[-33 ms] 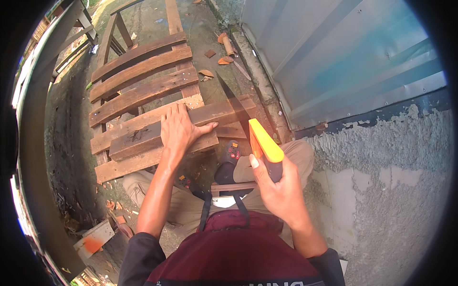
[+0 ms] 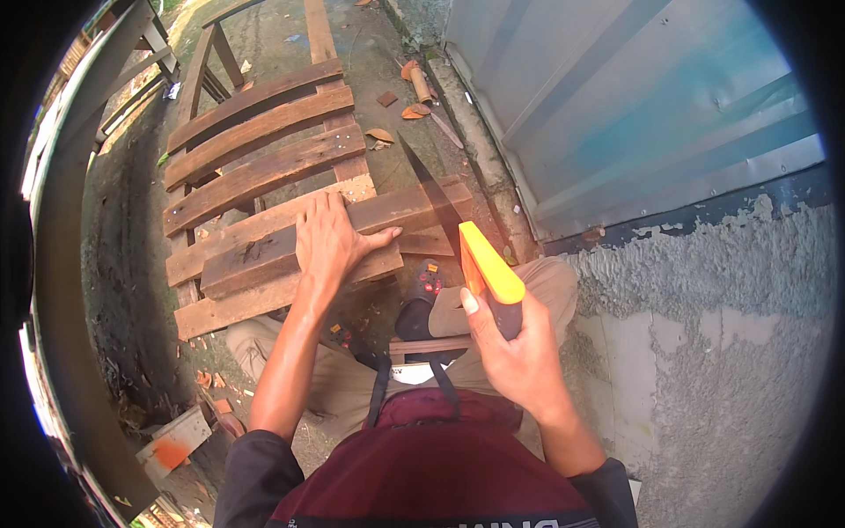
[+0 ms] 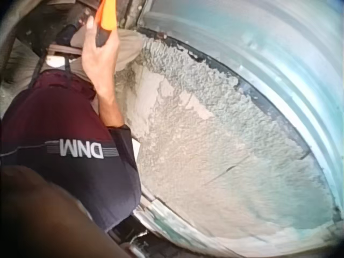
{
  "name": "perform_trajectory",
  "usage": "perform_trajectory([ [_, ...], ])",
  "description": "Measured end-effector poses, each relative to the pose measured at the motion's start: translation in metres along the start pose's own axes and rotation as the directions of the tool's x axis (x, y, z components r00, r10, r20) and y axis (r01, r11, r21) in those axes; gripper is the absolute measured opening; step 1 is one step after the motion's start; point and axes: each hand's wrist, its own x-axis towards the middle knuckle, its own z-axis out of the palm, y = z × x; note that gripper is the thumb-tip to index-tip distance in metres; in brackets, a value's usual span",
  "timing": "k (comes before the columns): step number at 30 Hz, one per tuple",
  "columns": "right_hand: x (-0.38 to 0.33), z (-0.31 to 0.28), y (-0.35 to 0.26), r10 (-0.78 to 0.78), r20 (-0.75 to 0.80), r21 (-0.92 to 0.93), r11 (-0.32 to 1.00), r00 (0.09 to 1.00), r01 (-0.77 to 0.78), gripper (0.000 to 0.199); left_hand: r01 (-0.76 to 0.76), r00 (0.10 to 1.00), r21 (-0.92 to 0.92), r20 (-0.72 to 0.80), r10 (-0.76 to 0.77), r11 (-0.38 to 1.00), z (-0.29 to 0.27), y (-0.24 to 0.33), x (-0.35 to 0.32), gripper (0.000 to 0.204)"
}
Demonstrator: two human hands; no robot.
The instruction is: The person sits on the ground and uses a hand saw to cut a wooden plank placed on a pallet. They hold the plank steady with one hand and saw with the other, repeating the motion until the cut is complete.
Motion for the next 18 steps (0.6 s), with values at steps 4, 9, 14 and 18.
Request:
perform_trajectory([
  [4, 0.012, 0.000, -0.010, 0.020, 0.056, 0.111, 0.993, 0.998, -0.026, 0.023, 0.016, 1.000, 0.002, 0.016, -0.016, 1.000, -0.001, -0.002, 0.001, 0.095],
  [9, 0.022, -0.013, -0.006, 0.003, 0.118, 0.192, 0.981, 0.993, -0.026, 0.025, 0.033, 0.999, -0.018, 0.011, -0.033, 0.999, 0.000, -0.002, 0.004, 0.092],
  [14, 0.026, -0.031, 0.010, -0.041, 0.166, 0.306, 0.952, 0.985, -0.011, 0.024, 0.003, 0.999, 0.006, -0.035, -0.003, 1.000, 0.001, 0.001, 0.005, 0.090],
  [18, 0.026, -0.031, 0.030, -0.049, 0.156, 0.383, 0.924, 0.987, -0.015, 0.025, 0.014, 0.999, -0.031, -0.051, -0.015, 0.999, 0.003, 0.002, 0.004, 0.088],
])
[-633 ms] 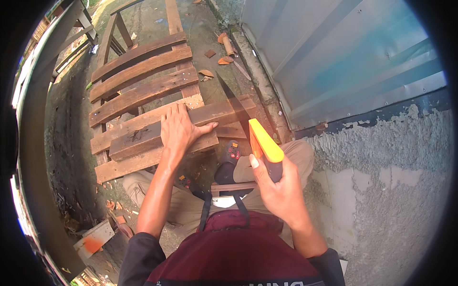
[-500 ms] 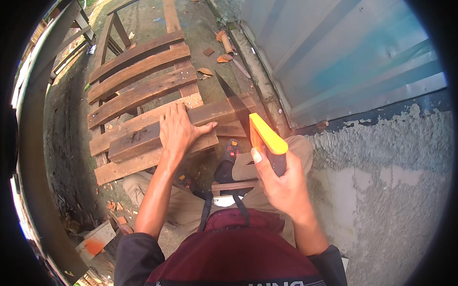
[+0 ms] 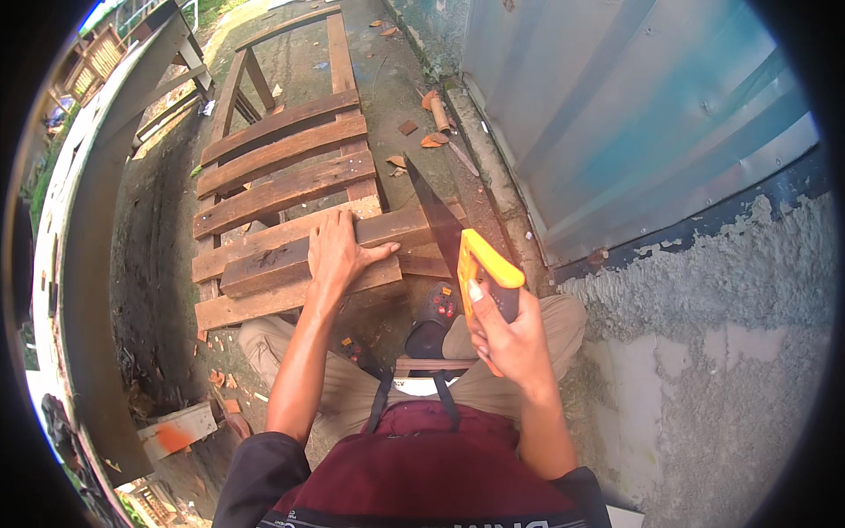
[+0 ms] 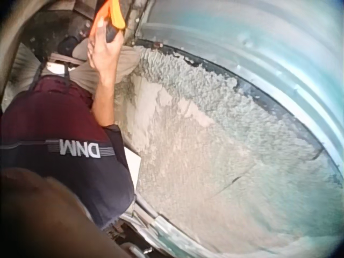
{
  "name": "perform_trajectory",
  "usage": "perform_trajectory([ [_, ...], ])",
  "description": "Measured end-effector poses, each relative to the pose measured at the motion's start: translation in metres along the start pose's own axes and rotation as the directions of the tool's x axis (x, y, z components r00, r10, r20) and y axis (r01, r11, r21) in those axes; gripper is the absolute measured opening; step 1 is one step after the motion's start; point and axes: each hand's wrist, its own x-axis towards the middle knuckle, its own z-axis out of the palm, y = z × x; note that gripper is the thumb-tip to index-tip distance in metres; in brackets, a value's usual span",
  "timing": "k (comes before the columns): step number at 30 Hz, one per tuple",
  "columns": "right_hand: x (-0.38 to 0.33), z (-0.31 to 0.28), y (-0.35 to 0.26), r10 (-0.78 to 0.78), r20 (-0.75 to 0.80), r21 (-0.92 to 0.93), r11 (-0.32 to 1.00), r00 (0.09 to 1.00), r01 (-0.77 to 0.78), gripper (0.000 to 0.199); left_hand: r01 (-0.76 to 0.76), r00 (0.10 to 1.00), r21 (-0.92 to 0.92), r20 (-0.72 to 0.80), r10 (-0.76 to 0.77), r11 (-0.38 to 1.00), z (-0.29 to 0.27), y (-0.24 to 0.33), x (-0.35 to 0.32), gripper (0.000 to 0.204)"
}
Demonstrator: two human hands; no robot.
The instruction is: The person sits on the ground and uses a hand saw to cut a wooden plank placed on a pallet. They hold the plank steady with one hand and saw with the other, repeating the motion until the cut is complete.
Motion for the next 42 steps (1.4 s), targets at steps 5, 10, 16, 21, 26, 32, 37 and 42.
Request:
perform_trajectory([
  [5, -0.020, -0.001, 0.063, -0.284, 0.033, -0.292, 0.914, 0.958, 0.281, 0.028, -0.028, 0.986, 0.042, -0.161, 0.034, 0.999, 0.004, 0.005, -0.018, 0.087],
  [10, -0.011, -0.040, 0.200, -0.424, 0.035, -0.086, 0.901, 0.905, 0.425, 0.031, -0.180, 0.949, 0.109, -0.241, 0.202, 0.978, 0.013, -0.012, -0.007, 0.090],
  [16, 0.019, -0.046, 0.236, -0.549, 0.028, 0.132, 0.831, 0.836, 0.541, 0.025, -0.078, 0.990, 0.062, -0.109, 0.084, 0.995, 0.000, -0.003, 0.005, 0.070],
  [21, 0.015, -0.019, 0.253, -0.624, 0.136, -0.180, 0.748, 0.770, 0.638, 0.016, 0.011, 0.991, -0.073, -0.130, -0.021, 0.997, 0.008, -0.002, 0.032, 0.052],
  [26, -0.001, -0.022, 0.272, -0.548, 0.061, -0.232, 0.805, 0.834, 0.546, 0.015, -0.162, 0.938, 0.013, -0.310, 0.158, 0.987, 0.021, 0.004, 0.021, 0.042],
  [32, 0.005, -0.037, 0.275, -0.555, -0.037, -0.172, 0.823, 0.831, 0.542, 0.021, -0.192, 0.934, 0.041, -0.301, 0.195, 0.981, 0.021, -0.005, 0.030, 0.047],
  [37, 0.010, -0.023, 0.269, -0.588, -0.032, -0.212, 0.794, 0.808, 0.570, 0.018, -0.065, 0.982, -0.063, -0.179, 0.052, 0.996, 0.016, -0.002, 0.038, 0.064],
  [42, -0.013, -0.033, 0.238, -0.512, -0.050, -0.291, 0.829, 0.858, 0.478, 0.013, -0.010, 0.997, -0.057, -0.076, 0.005, 0.998, 0.007, 0.002, 0.036, 0.072],
])
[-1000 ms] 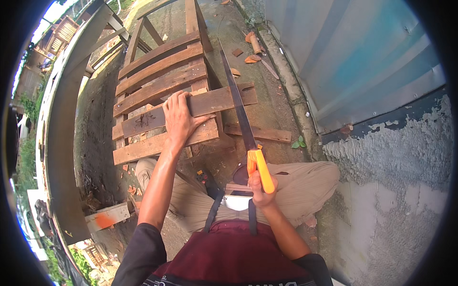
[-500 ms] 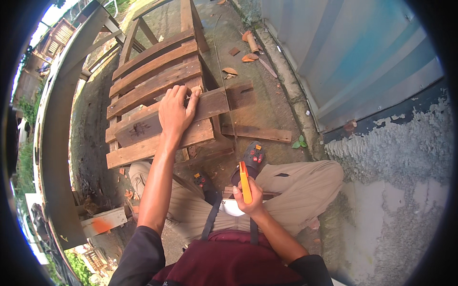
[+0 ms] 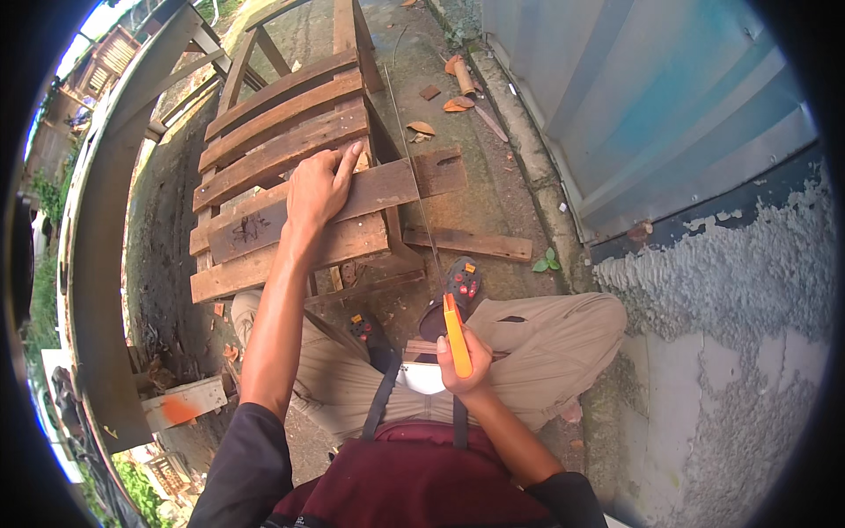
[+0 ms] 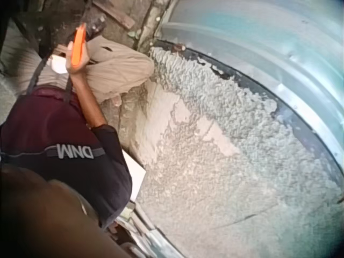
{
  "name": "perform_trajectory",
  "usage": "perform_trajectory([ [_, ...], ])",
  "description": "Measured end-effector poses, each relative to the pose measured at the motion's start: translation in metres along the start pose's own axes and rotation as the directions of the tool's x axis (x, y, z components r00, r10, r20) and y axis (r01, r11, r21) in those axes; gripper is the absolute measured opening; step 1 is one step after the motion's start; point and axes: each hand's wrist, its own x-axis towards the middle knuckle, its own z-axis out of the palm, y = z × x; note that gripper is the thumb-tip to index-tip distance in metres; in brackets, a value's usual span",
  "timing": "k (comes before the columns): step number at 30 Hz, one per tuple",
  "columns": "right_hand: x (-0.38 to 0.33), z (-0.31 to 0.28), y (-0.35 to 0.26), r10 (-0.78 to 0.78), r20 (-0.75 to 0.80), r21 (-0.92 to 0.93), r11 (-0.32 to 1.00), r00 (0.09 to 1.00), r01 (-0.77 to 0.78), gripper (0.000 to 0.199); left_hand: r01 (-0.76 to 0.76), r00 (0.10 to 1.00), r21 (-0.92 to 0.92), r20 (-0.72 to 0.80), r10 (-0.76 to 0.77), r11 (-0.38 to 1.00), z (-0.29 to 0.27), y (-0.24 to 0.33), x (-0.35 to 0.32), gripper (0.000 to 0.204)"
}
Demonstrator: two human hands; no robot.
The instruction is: The person sits on the ground and uses a hand saw to cut a wooden plank placed on a pallet. They hold the plank steady with one hand and saw with the other, repeating the motion until the cut is complete.
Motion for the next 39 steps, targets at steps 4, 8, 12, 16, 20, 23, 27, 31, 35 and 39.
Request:
perform_trajectory([
  [4, 0.008, -0.005, -0.015, -0.024, 0.026, -0.034, 0.999, 0.999, 0.025, 0.018, 0.037, 0.996, 0.026, 0.084, -0.039, 0.999, -0.002, 0.001, 0.002, 0.069],
  [8, 0.004, 0.004, -0.009, -0.040, 0.036, -0.038, 0.998, 0.999, 0.042, 0.020, 0.051, 0.989, 0.070, 0.134, -0.060, 0.996, 0.006, -0.008, 0.008, 0.071],
  [12, -0.012, -0.004, 0.004, -0.010, 0.012, -0.070, 0.997, 1.000, 0.011, 0.017, 0.109, 0.926, 0.112, 0.351, -0.142, 0.988, -0.001, 0.002, 0.013, 0.072],
  [16, -0.059, -0.035, 0.022, -0.047, 0.047, -0.133, 0.990, 0.998, 0.053, 0.014, 0.118, 0.964, 0.111, 0.224, -0.140, 0.987, -0.002, 0.003, 0.006, 0.062],
  [20, -0.028, -0.027, -0.016, -0.076, 0.009, -0.130, 0.989, 0.997, 0.076, 0.015, 0.090, 0.973, 0.129, 0.202, -0.115, 0.988, 0.006, -0.001, 0.006, 0.062],
  [23, 0.036, 0.001, -0.060, -0.024, -0.039, -0.146, 0.989, 0.999, 0.019, 0.021, 0.103, 0.974, 0.115, 0.191, -0.124, 0.988, 0.005, 0.001, 0.008, 0.060],
  [27, 0.032, 0.003, -0.048, -0.024, -0.013, -0.183, 0.983, 1.000, 0.021, 0.019, 0.101, 0.988, 0.065, 0.111, -0.108, 0.993, 0.007, 0.001, 0.004, 0.058],
  [31, -0.051, -0.034, -0.017, -0.056, 0.031, -0.192, 0.979, 0.998, 0.061, 0.013, 0.168, 0.963, 0.132, 0.190, -0.192, 0.977, 0.001, 0.004, 0.002, 0.053],
  [35, -0.038, -0.037, -0.034, -0.014, 0.032, -0.231, 0.973, 0.999, 0.021, 0.017, 0.205, 0.959, 0.100, 0.181, -0.220, 0.974, 0.005, 0.006, 0.003, 0.052],
  [39, 0.055, 0.012, -0.065, 0.042, -0.054, -0.118, 0.992, 0.998, -0.048, 0.019, 0.233, 0.946, 0.131, 0.200, -0.256, 0.964, 0.002, 0.010, 0.004, 0.052],
])
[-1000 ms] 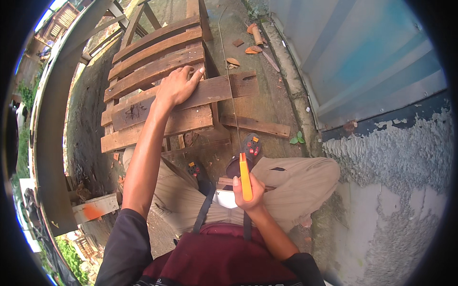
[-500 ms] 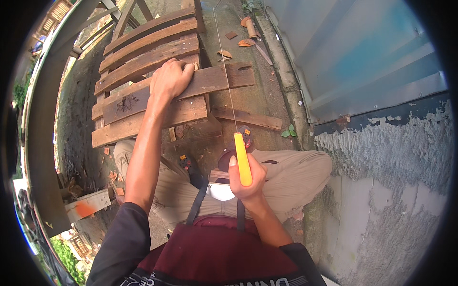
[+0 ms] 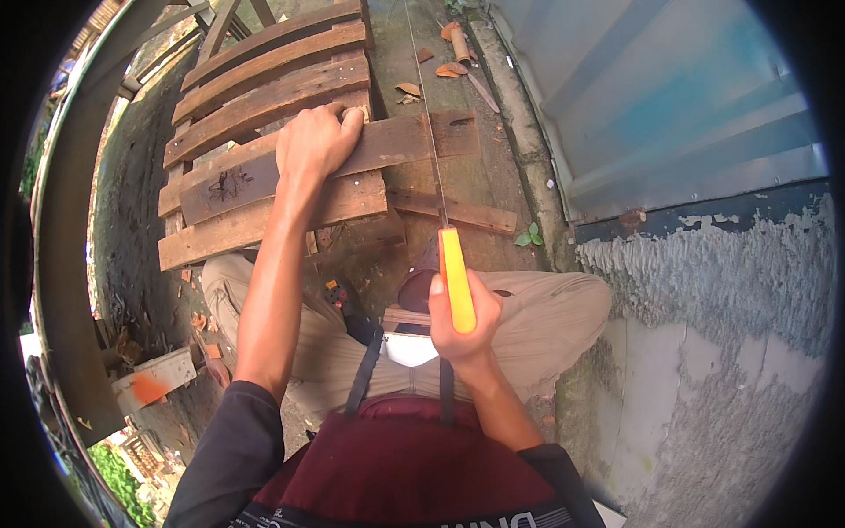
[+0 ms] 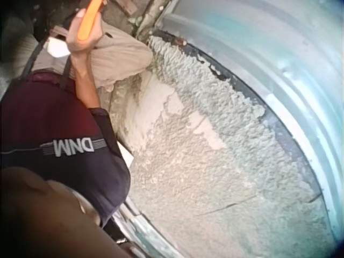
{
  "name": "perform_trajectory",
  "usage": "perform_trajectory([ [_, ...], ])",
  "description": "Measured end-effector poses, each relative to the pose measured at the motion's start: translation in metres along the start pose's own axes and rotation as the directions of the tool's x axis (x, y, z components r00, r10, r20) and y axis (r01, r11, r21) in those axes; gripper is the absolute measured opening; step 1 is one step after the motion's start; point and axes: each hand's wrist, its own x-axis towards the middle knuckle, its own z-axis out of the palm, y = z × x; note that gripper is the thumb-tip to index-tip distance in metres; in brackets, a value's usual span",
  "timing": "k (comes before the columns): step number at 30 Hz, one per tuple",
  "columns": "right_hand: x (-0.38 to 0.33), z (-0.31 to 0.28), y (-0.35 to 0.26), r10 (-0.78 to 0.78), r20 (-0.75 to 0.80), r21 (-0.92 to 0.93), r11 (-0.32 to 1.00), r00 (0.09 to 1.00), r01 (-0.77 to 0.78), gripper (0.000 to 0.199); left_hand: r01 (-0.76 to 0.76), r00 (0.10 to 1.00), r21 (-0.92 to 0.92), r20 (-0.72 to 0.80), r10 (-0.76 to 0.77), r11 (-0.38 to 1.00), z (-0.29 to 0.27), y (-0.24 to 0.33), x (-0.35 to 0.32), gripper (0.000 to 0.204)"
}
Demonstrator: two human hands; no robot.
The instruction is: The person sits on the ground and uses a hand saw to cut a wooden plank placed on a pallet. They hold the plank steady with one hand and saw with the other, repeating the motion until the cut is complete.
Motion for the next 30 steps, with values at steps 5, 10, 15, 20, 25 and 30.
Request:
perform_trajectory([
  [5, -0.033, -0.009, 0.035, -0.170, 0.059, -0.101, 0.979, 0.984, 0.175, 0.013, -0.009, 1.000, 0.004, -0.014, 0.009, 1.000, 0.001, -0.009, 0.000, 0.051],
  [10, -0.112, -0.059, 0.044, -0.102, 0.117, -0.145, 0.982, 0.988, 0.119, 0.015, 0.000, 0.999, -0.024, -0.052, -0.001, 1.000, 0.003, -0.006, -0.004, 0.049],
  [15, -0.009, -0.015, 0.019, -0.035, 0.036, -0.006, 0.999, 0.999, 0.036, 0.015, -0.032, 0.999, -0.015, -0.038, 0.031, 0.999, 0.001, -0.001, -0.001, 0.049],
  [20, -0.007, 0.001, 0.015, -0.051, 0.049, 0.008, 0.999, 0.997, 0.051, 0.014, -0.019, 0.999, 0.018, -0.033, 0.019, 1.000, -0.004, -0.007, 0.001, 0.050],
  [25, -0.122, -0.049, 0.046, -0.172, 0.129, -0.131, 0.973, 0.977, 0.189, 0.019, 0.025, 0.999, 0.004, -0.025, -0.025, 1.000, -0.002, 0.000, -0.007, 0.050],
  [30, -0.043, -0.023, 0.037, -0.134, -0.017, 0.014, 0.991, 0.991, 0.135, 0.013, -0.008, 0.999, 0.031, -0.047, 0.010, 0.999, 0.006, 0.002, 0.000, 0.051],
])
